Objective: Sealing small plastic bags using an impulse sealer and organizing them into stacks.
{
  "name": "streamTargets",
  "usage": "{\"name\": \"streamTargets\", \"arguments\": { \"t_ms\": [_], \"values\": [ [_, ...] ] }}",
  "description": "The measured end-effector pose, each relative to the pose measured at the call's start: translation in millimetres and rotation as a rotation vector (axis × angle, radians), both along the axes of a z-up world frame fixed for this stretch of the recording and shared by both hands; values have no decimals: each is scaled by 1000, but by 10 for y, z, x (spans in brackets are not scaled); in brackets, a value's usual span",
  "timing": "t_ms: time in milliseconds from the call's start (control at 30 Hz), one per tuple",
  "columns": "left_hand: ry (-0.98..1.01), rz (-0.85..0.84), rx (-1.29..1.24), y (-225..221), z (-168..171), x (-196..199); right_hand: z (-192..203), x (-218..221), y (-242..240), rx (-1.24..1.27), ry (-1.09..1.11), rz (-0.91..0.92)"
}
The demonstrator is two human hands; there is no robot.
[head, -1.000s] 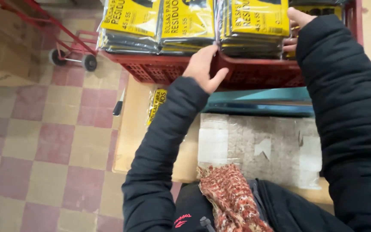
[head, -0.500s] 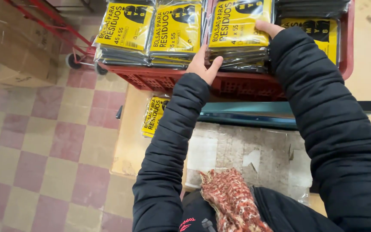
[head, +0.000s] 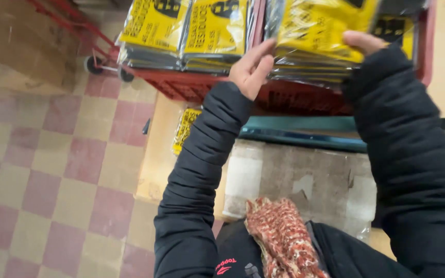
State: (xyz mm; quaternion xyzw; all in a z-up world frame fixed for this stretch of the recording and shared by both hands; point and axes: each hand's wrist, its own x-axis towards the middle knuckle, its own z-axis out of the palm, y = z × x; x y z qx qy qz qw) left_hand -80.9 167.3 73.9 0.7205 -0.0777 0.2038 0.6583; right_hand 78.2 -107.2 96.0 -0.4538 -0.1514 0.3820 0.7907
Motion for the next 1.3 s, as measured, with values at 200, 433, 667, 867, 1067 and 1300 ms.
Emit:
{"name": "streamTargets", "arguments": {
  "t_ms": [200,433,667,867,1067,1300],
  "values": [
    [-35,13,11,352,607,-722,230,-918,-99,210,-193,52],
    [462,-274,-312,998,-361,-1872,-856,-2242,630,29,47,68],
    [722,-139,-237,1515,-1647,-3911,-1834,-3964,1476,-183,396,392],
    [732,-156,-437,1732,-3051,-4390,-3369,-4542,1644,-356,373,395],
    [768,81,-177,1760,-3446,-4018,-3246,-4383,1721,-590,388,147],
    [748,142,168,1838,-2933,-3817,-2778,-4071,1181,-341,524,72]
  ]
}}
